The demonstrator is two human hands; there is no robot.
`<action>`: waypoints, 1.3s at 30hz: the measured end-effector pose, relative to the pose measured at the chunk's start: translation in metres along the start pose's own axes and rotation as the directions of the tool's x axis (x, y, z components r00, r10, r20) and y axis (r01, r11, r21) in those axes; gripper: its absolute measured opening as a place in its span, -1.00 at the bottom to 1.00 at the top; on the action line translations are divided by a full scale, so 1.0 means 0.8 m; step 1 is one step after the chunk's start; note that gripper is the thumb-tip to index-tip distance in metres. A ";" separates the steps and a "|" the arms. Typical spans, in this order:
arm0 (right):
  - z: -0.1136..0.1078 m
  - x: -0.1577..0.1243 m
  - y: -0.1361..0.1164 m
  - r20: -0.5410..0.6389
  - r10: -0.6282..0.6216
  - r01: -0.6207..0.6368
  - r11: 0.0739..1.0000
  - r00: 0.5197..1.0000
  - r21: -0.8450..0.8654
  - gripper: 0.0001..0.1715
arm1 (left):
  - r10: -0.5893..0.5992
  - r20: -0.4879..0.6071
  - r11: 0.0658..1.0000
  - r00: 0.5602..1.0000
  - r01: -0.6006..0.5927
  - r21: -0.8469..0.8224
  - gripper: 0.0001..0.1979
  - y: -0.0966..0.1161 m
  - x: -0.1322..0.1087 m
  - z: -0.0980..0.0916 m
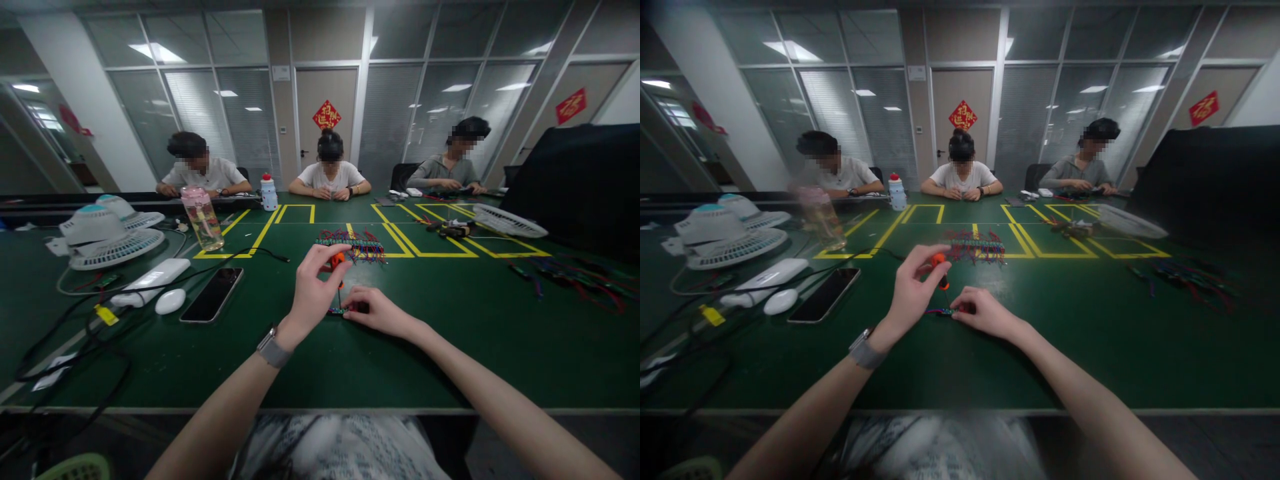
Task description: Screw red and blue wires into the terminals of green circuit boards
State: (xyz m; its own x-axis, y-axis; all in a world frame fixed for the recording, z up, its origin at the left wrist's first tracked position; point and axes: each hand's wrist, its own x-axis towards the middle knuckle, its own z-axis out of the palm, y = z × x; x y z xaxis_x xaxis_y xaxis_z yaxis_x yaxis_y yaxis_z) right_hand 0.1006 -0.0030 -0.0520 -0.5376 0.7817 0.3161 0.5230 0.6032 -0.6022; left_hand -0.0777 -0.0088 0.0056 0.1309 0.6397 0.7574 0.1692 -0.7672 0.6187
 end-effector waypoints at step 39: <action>0.011 0.000 0.003 -0.101 0.039 -0.034 0.998 0.994 0.052 -0.90 | -0.048 0.067 0.996 0.997 0.054 -0.077 -0.69 -0.008 -0.001 0.002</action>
State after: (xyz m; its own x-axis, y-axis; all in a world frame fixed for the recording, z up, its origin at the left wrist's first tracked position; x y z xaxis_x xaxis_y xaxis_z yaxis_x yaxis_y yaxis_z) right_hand 0.0963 -0.0032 -0.0598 -0.4473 0.8167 0.3645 0.5058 0.5671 -0.6500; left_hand -0.0772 -0.0048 0.0006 0.1879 0.6779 0.7108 0.1001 -0.7331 0.6727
